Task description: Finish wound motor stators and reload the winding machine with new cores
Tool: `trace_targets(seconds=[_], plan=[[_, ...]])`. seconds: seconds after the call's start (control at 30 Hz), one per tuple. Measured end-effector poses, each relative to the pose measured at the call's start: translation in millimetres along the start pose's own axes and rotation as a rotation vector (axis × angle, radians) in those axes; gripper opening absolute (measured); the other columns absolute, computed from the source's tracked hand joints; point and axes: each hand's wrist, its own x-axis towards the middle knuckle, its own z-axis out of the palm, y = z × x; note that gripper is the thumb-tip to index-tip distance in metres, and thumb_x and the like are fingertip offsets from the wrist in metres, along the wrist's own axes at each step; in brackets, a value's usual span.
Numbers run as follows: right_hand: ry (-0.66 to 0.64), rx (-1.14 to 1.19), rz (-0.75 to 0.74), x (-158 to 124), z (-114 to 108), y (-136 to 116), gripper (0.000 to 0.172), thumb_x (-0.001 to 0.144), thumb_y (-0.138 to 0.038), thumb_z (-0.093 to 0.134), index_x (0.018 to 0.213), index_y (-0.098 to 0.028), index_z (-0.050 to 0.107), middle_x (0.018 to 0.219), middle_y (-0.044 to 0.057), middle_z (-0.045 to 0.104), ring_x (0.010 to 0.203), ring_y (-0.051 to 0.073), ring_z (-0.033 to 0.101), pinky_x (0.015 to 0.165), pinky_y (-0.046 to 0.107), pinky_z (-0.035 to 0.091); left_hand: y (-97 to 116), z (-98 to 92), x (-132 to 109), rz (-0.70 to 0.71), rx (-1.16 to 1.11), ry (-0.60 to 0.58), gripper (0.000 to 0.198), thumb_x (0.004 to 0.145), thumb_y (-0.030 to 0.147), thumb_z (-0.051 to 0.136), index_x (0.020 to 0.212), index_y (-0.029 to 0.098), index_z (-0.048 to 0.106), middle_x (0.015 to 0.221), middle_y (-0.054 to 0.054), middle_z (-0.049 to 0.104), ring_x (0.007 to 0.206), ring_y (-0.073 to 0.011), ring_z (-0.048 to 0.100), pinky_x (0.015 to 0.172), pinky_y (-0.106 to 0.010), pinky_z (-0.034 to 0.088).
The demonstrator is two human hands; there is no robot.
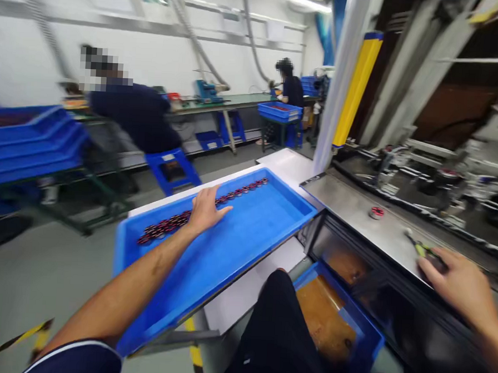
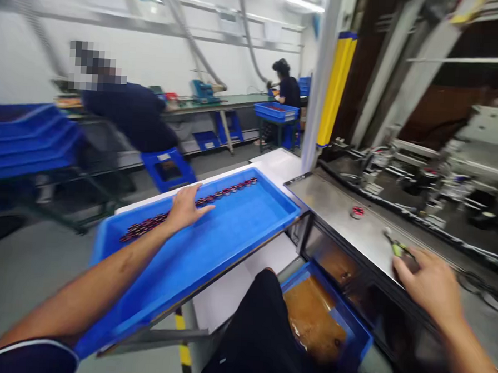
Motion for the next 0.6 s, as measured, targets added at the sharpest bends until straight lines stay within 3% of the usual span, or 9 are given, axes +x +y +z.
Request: trace_targets(seconds=[0.17,0.27,0.33,0.4,0.47,0.6], plan=[[-0.049,-0.106,0.054,-6.9,8.2,6.9,0.037,0.085,-0.041,0.062,0.109,-0.013,0.071,0.118,0.017,0.070,0.112,0.030,0.063,0.101,0.044,0.046,183.8,63.4,42.4,0.460,-0.353,-0.227,0.040,0.083,0.033,0.071,0.121,0.020,0.063,0.130,-0.009,0.064,0.129,-0.0285,0.052,0.116,-0.046,0.036],[-0.056,-0.125,0.063,-10.1,5.6,2.0,0.035,0.089,-0.039,0.065,0.113,-0.014,0.067,0.121,0.013,0.067,0.115,0.026,0.061,0.103,0.046,0.046,283.3,112.7,47.4,0.590,-0.524,-0.420,0.029,0.089,0.031,0.067,0.115,0.017,0.065,0.113,-0.008,0.069,0.109,-0.0230,0.064,0.102,-0.045,0.050],[-0.057,-0.129,0.058,-12.6,1.9,-0.9,0.033,0.092,-0.040,0.064,0.114,-0.016,0.065,0.122,0.010,0.065,0.115,0.024,0.061,0.101,0.048,0.048,331.3,139.6,45.2,0.632,-0.629,-0.536,0.032,0.094,0.034,0.062,0.119,0.015,0.062,0.116,-0.009,0.066,0.102,-0.0213,0.066,0.091,-0.044,0.056],[-0.051,-0.127,0.050,-15.0,-0.5,-2.2,0.032,0.094,-0.040,0.062,0.115,-0.017,0.064,0.122,0.009,0.064,0.113,0.023,0.061,0.099,0.047,0.050,363.0,157.4,41.4,0.657,-0.725,-0.625,0.035,0.095,0.036,0.060,0.123,0.015,0.059,0.120,-0.010,0.064,0.102,-0.0211,0.066,0.086,-0.042,0.058],[-0.035,-0.116,0.039,-16.7,-0.4,-2.6,0.032,0.095,-0.040,0.061,0.116,-0.016,0.063,0.122,0.009,0.064,0.111,0.022,0.062,0.097,0.047,0.052,380.9,165.8,37.6,0.669,-0.801,-0.682,0.036,0.095,0.036,0.061,0.124,0.015,0.058,0.121,-0.010,0.063,0.102,-0.0213,0.066,0.086,-0.042,0.058],[0.041,-0.057,0.009,-17.9,-0.7,-6.9,0.032,0.095,-0.041,0.061,0.115,-0.016,0.064,0.119,0.008,0.065,0.107,0.021,0.063,0.095,0.046,0.053,389.1,156.7,23.9,0.649,-0.896,-0.684,0.037,0.092,0.031,0.065,0.124,0.014,0.058,0.115,-0.009,0.066,0.096,-0.0201,0.067,0.085,-0.041,0.058]])
